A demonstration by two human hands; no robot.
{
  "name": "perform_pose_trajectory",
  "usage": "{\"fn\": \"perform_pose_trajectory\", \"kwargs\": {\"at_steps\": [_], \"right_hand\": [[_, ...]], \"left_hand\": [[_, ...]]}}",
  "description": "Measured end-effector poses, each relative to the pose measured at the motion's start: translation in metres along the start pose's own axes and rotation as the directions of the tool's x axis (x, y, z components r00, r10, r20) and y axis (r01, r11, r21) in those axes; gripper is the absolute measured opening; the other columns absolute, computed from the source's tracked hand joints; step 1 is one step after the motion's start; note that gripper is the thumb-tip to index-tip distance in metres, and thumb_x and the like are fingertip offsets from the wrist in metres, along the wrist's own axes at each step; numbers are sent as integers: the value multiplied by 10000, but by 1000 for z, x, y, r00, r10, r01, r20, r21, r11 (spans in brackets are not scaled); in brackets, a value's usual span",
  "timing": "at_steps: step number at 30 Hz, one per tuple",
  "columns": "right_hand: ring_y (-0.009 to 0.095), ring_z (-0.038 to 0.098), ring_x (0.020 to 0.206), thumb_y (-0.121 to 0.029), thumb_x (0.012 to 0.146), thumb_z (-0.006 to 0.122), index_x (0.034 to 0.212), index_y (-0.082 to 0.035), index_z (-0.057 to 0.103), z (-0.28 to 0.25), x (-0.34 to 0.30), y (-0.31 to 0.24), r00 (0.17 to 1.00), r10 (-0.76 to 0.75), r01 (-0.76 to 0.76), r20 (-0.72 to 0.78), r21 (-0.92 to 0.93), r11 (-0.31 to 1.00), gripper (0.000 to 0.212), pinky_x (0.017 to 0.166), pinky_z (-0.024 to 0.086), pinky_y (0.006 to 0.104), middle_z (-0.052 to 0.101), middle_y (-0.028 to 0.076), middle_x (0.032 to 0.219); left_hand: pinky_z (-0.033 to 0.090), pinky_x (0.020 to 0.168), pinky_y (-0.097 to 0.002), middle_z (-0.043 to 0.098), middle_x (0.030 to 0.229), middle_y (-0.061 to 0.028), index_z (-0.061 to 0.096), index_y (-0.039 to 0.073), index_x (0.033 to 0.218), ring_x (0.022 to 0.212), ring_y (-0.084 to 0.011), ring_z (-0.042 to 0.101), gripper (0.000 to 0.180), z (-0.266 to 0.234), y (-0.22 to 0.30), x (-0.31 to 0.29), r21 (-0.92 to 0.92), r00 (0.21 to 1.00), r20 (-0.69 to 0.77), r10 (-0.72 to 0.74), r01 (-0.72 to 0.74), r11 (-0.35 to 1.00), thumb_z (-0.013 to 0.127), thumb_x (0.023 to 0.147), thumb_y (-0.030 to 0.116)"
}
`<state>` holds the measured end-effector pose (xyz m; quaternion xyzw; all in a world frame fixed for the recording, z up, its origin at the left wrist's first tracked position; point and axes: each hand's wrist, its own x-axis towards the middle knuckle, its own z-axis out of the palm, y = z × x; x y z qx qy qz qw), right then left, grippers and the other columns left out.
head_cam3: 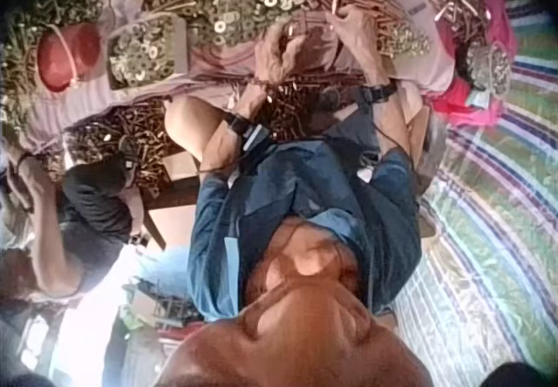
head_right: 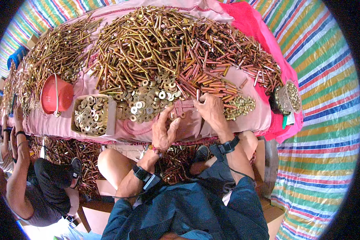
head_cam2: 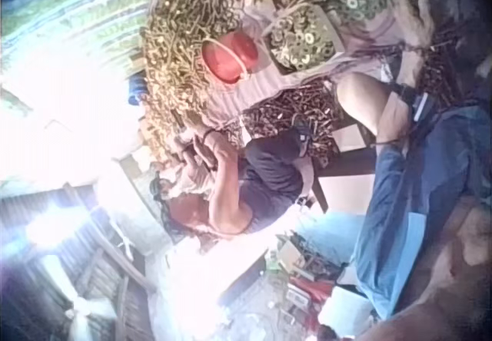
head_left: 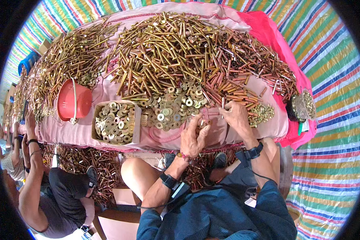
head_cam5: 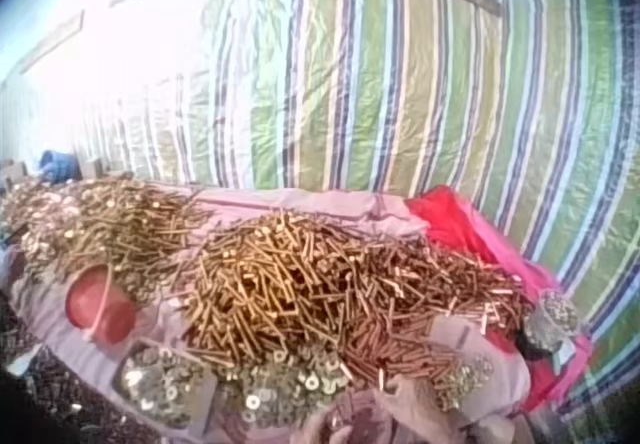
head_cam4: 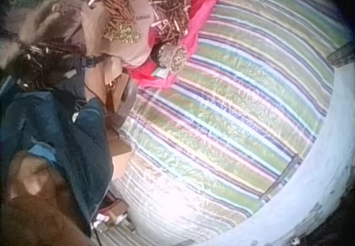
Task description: The person puts metal washers onto long bolts by hand, taking them from a large pile.
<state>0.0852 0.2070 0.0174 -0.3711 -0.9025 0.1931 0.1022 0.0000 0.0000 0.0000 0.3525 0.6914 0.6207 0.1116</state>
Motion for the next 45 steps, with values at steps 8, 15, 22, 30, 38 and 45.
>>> {"fn": "perform_pose_trajectory", "kwargs": {"at_steps": [8, 15, 22, 30, 38, 45], "right_hand": [[68, 616, 634, -224, 922, 737, 951, -37, 649, -34, -25, -52, 986, 39, -166, 162, 926, 339, 208, 520, 473, 198, 672, 32, 758], [111, 657, 714, -171, 938, 717, 1060, 1, 602, -26, -38, -79, 985, -150, -9, 84, 897, 442, 240, 630, 538, 245, 699, 60, 868], [198, 664, 706, -145, 886, 741, 956, 12, 625, -25, -53, -95, 958, -283, 256, -48, 586, 769, 206, 661, 547, 285, 649, 116, 875], [362, 672, 805, -133, 836, 706, 953, 11, 627, 21, -58, -57, 931, -365, 338, -19, 429, 838, 201, 712, 535, 415, 663, 171, 854], [267, 670, 767, -114, 865, 699, 986, -5, 704, -12, -61, -57, 976, -215, 179, 22, 477, 860, 163, 697, 525, 362, 683, 145, 899], [364, 672, 803, -206, 886, 684, 948, -37, 720, -22, -21, 9, 974, -150, 168, -170, 97, 981, 184, 708, 520, 461, 678, 189, 853]], "left_hand": [[533, 734, -396, 682, 981, -190, 619, 11, 1199, 844, -331, 681, 256, 0, -3, 0, -45, 998, 33, -45, 46, 998, 614, 983, 148], [524, 729, -411, 665, 956, -197, 624, 1, 1182, 824, -359, 663, 245, 2, -9, 0, -7, 999, -3, 42, -42, 999, 623, 963, 111], [522, 739, -431, 639, 1024, -216, 622, 8, 1186, 857, -394, 650, 258, -2, -11, -2, 31, 988, -28, 150, -149, 988, 625, 935, 69], [504, 824, -359, 654, 1076, -178, 435, 57, 1474, 900, -266, 603, 621, -12, -9, -14, -98, 991, 130, 17, -4, 995, 525, 865, -24], [542, 712, -348, 708, 1005, -127, 589, 28, 1250, 784, -234, 687, 272, -8, -6, -1, 45, 994, -10, 107, -107, 993, 606, 991, 108], [537, 653, -333, 702, 908, -106, 601, 36, 1187, 723, -213, 677, 208, -2, -6, -2, -55, 999, 7, -44, 44, 998, 610, 988, 95]]}}
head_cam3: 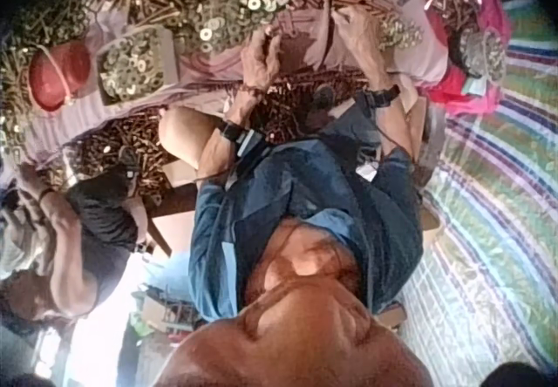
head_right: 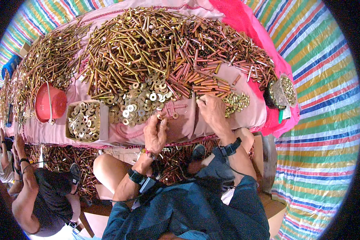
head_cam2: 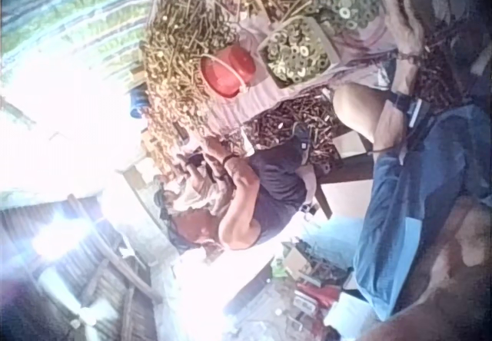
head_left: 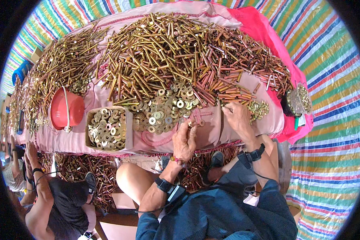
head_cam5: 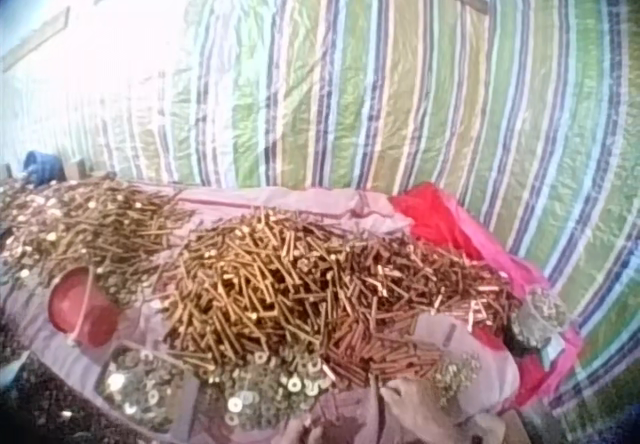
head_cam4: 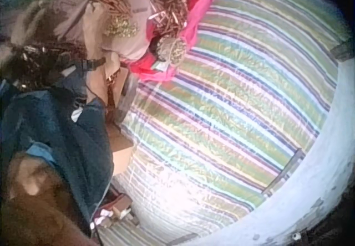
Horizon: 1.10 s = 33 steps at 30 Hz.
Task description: The person puts metal washers onto long bolts by hand, taking them from a large pile.
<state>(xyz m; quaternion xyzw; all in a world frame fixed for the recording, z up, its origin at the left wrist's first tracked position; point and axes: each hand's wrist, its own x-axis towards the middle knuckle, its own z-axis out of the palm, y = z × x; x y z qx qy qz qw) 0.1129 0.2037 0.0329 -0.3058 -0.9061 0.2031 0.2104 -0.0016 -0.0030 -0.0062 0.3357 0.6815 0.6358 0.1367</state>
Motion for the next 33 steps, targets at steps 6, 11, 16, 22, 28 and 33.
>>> {"fn": "perform_pose_trajectory", "kwargs": {"at_steps": [6, 11, 16, 22, 28, 33], "right_hand": [[411, 644, 775, -251, 874, 696, 872, -14, 701, 9, 10, 3, 1000, -6, 6, 2, -166, 986, 237, 691, 486, 517, 655, 219, 804], [409, 617, 678, -232, 874, 697, 783, 4, 674, 11, 17, 3, 1000, 9, -7, 29, -67, 998, 255, 644, 469, 507, 606, 225, 691], [408, 596, 617, -227, 876, 700, 744, 22, 647, 7, 19, -4, 994, 75, -72, 85, -41, 997, 286, 605, 455, 487, 572, 229, 632], [401, 600, 612, -196, 870, 702, 757, 35, 639, 15, 18, -1, 997, 60, -57, 57, -52, 997, 265, 614, 472, 472, 618, 224, 682], [186, 651, 618, -122, 915, 638, 1023, 33, 645, 13, 1, -17, 958, 179, -263, 222, 447, 855, 189, 544, 500, 323, 679, 107, 764], [147, 672, 729, -200, 991, 604, 1242, 55, 611, -2, -12, -61, 918, 55, -347, 392, 731, 587, 357, 615, 538, 267, 685, 101, 906]], "left_hand": [[510, 608, -360, 656, 896, -128, 594, 22, 1169, 664, -253, 643, 205, 3, -6, 0, 17, 994, 0, 114, -114, 993, 615, 971, 72], [504, 617, -378, 644, 876, -144, 589, 28, 1170, 685, -291, 639, 208, 2, -10, 0, 68, 992, 20, 122, -123, 990, 614, 970, 79], [503, 620, -394, 641, 868, -149, 591, 40, 1180, 696, -318, 638, 215, 4, -6, 1, 69, 996, 38, 76, -79, 994, 612, 976, 104], [498, 624, -392, 648, 868, -143, 602, 48, 1182, 707, -316, 648, 212, 3, -6, 1, 71, 995, 0, 97, -97, 993, 608, 980, 112], [516, 663, -382, 668, 926, -174, 609, 27, 1180, 741, -321, 659, 217, 5, -8, 2, 87, 995, -3, 95, -95, 992, 613, 973, 94], [515, 665, -361, 657, 884, -147, 611, 16, 1185, 722, -282, 641, 221, 4, -9, 0, 37, 994, -22, 103, -103, 994, 613, 976, 85]]}}
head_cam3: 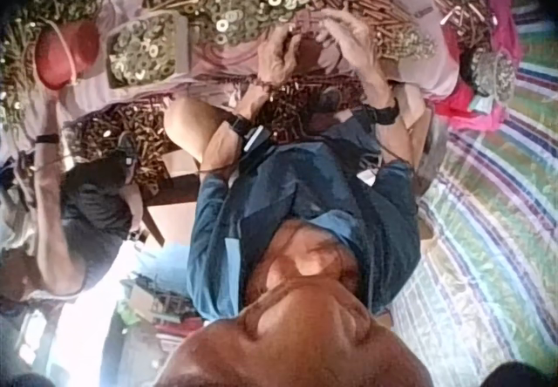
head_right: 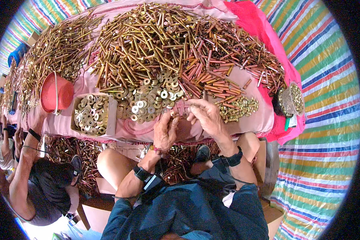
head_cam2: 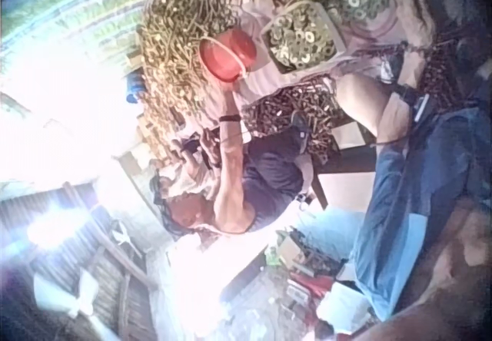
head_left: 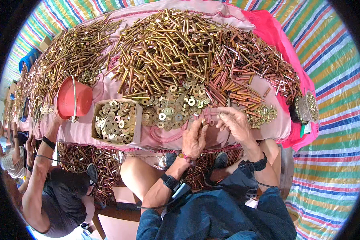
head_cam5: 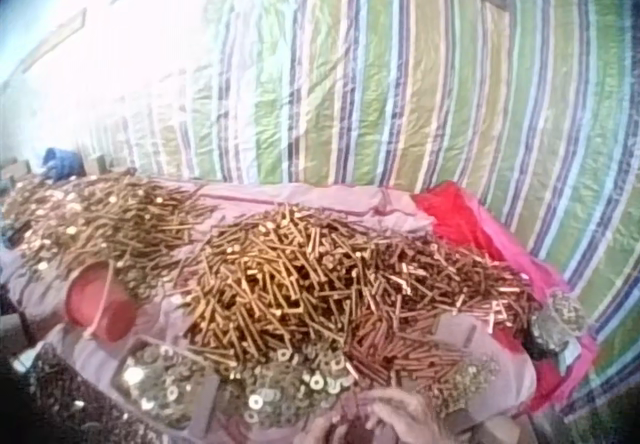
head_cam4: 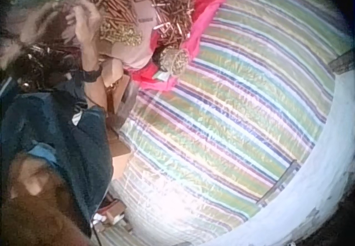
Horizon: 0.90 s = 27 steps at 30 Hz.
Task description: The person puts metal washers onto long bolts by hand, taking them from a large pile.
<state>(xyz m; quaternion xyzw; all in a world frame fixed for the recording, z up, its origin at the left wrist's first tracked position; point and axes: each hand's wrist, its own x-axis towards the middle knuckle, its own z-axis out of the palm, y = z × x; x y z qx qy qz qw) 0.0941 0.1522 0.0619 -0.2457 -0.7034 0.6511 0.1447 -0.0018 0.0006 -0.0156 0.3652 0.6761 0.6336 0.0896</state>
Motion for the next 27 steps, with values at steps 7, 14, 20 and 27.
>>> {"fn": "perform_pose_trajectory", "kwargs": {"at_steps": [7, 14, 20, 27], "right_hand": [[130, 661, 804, -197, 1035, 561, 1254, 36, 620, 14, -3, -6, 991, -72, 63, 116, 80, 995, 325, 686, 532, 251, 674, 78, 961], [141, 654, 797, -154, 1034, 538, 1231, 29, 630, 26, -5, -14, 933, -312, 357, 178, -369, 858, 284, 708, 518, 254, 622, 100, 1071], [177, 652, 839, -105, 990, 579, 1201, 19, 644, 35, -3, -18, 853, -474, 513, 216, -508, 692, 253, 705, 525, 279, 632, 117, 1059], [185, 634, 919, -23, 909, 663, 1124, 30, 670, 35, -5, -19, 895, -409, 445, 179, -437, 782, 222, 746, 531, 282, 638, 117, 1033]], "left_hand": [[511, 645, -382, 672, 951, -187, 611, 16, 1192, 724, -336, 652, 261, 0, -1, 0, -24, 1000, 10, 20, -19, 1000, 642, 937, 61], [514, 682, -367, 666, 897, -179, 594, 22, 1273, 751, -314, 661, 362, 1, -6, -2, -19, 999, 32, 31, -30, 999, 614, 911, 3], [462, 574, -345, 594, 762, -128, 599, 31, 1278, 604, -238, 573, 394, 4, -18, -1, 0, 973, -86, 215, -216, 976, 614, 889, -29], [490, 642, -385, 618, 868, -167, 599, 35, 1270, 731, -320, 598, 399, 2, -8, -5, -36, 996, -12, 89, -90, 995, 629, 879, -35]]}}
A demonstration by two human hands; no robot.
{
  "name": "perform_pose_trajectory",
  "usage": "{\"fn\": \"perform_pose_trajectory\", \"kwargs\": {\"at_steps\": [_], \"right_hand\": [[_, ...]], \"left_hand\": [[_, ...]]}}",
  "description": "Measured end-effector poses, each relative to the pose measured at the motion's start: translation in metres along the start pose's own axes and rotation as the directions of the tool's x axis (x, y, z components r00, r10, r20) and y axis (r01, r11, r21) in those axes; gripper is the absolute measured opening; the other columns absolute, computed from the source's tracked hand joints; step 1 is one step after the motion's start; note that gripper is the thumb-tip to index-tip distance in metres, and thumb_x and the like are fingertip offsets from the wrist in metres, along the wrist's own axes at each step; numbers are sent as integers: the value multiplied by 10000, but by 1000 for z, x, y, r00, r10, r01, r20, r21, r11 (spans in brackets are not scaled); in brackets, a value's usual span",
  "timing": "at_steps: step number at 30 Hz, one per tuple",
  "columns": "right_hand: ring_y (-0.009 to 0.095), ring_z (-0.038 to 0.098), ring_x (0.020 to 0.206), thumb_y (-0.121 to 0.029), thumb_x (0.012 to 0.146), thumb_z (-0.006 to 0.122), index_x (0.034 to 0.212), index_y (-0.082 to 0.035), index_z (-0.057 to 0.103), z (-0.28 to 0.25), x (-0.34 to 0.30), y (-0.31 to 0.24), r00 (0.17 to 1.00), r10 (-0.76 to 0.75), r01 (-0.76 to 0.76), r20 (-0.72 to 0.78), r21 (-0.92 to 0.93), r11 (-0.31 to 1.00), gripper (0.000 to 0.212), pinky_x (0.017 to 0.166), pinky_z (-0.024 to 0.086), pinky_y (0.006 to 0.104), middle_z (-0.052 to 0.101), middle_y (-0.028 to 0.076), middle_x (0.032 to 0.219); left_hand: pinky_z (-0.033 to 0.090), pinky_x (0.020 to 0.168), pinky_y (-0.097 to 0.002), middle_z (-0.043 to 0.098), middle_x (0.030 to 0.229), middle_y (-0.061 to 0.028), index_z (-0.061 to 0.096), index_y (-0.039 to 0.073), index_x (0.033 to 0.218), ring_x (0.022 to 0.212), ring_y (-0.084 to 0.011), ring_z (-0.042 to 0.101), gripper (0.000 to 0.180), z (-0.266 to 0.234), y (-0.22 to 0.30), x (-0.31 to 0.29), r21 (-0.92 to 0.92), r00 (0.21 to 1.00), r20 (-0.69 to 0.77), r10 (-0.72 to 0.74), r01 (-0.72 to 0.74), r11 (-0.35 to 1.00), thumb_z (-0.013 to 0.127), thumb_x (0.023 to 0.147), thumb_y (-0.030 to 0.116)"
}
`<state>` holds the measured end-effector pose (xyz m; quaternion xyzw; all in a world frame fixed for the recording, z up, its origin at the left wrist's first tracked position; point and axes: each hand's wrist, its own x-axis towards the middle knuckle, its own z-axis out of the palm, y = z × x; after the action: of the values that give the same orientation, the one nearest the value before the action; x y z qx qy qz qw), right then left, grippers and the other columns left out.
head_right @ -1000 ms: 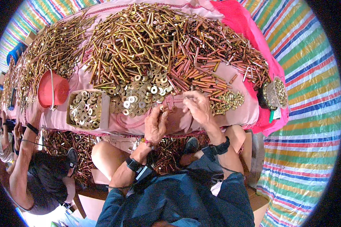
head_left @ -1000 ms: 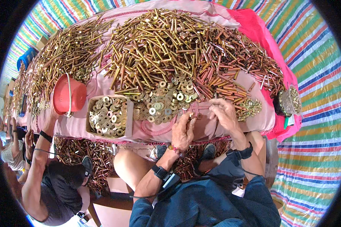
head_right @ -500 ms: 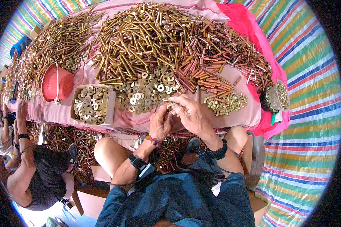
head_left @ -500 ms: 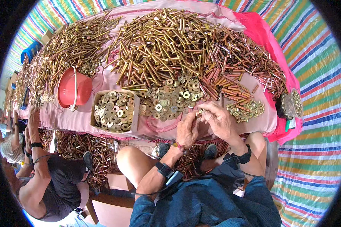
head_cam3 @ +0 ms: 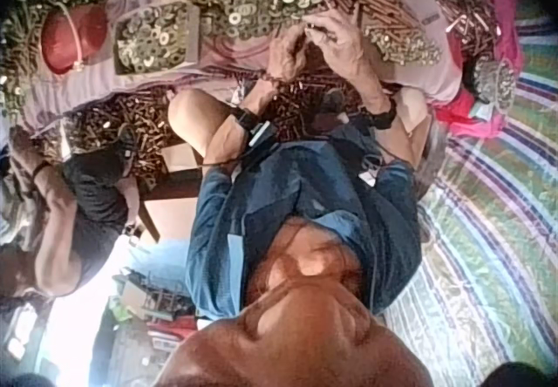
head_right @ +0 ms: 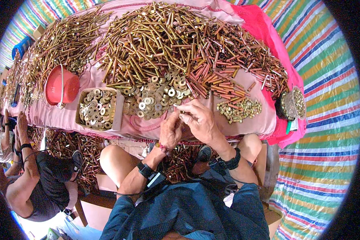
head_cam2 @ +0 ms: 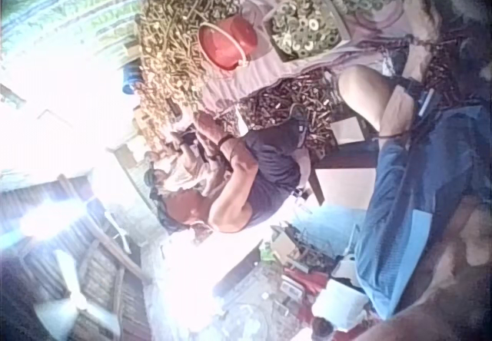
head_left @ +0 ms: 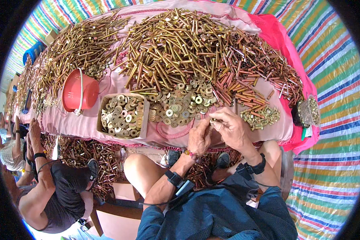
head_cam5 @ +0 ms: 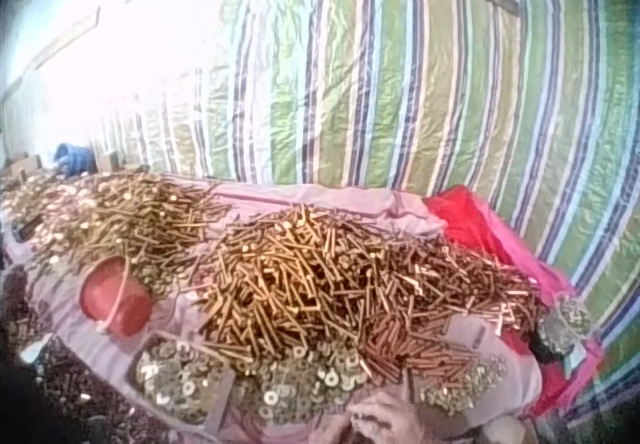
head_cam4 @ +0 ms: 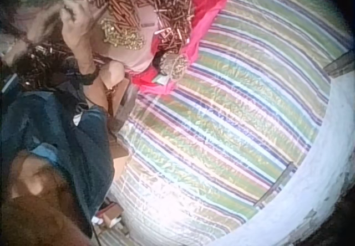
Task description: The person puts metal washers onto long bolts by hand, taking them from a large pile.
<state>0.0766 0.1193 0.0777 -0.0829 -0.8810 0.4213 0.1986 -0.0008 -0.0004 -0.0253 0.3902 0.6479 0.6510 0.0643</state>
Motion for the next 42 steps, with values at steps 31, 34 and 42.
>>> {"fn": "perform_pose_trajectory", "kwargs": {"at_steps": [31, 34, 42], "right_hand": [[184, 647, 742, -82, 842, 782, 1035, -15, 676, 11, -8, 1, 988, 106, -94, -111, 106, 990, 230, 634, 543, 298, 663, 86, 925], [112, 617, 825, -75, 841, 790, 1008, -3, 685, 9, -6, -4, 957, 281, -253, -73, 267, 930, 210, 701, 518, 262, 647, 71, 906], [157, 605, 757, -80, 812, 783, 995, -4, 694, 0, -4, 0, 994, 105, -106, -36, -14, 994, 217, 644, 498, 298, 635, 76, 860]], "left_hand": [[510, 644, -456, 628, 911, -214, 581, 56, 1235, 780, -434, 652, 508, -7, -3, -1, -16, 990, 132, -47, 50, 999, 530, 752, -93], [511, 616, -366, 623, 803, -155, 627, 33, 1157, 657, -331, 623, 419, -2, -8, -1, 8, 998, 66, 10, -11, 1000, 509, 775, -94], [466, 577, -356, 576, 782, -145, 608, 36, 1140, 625, -282, 586, 388, -5, 2, 0, 10, 997, 77, -14, 14, 1000, 529, 782, -90]]}}
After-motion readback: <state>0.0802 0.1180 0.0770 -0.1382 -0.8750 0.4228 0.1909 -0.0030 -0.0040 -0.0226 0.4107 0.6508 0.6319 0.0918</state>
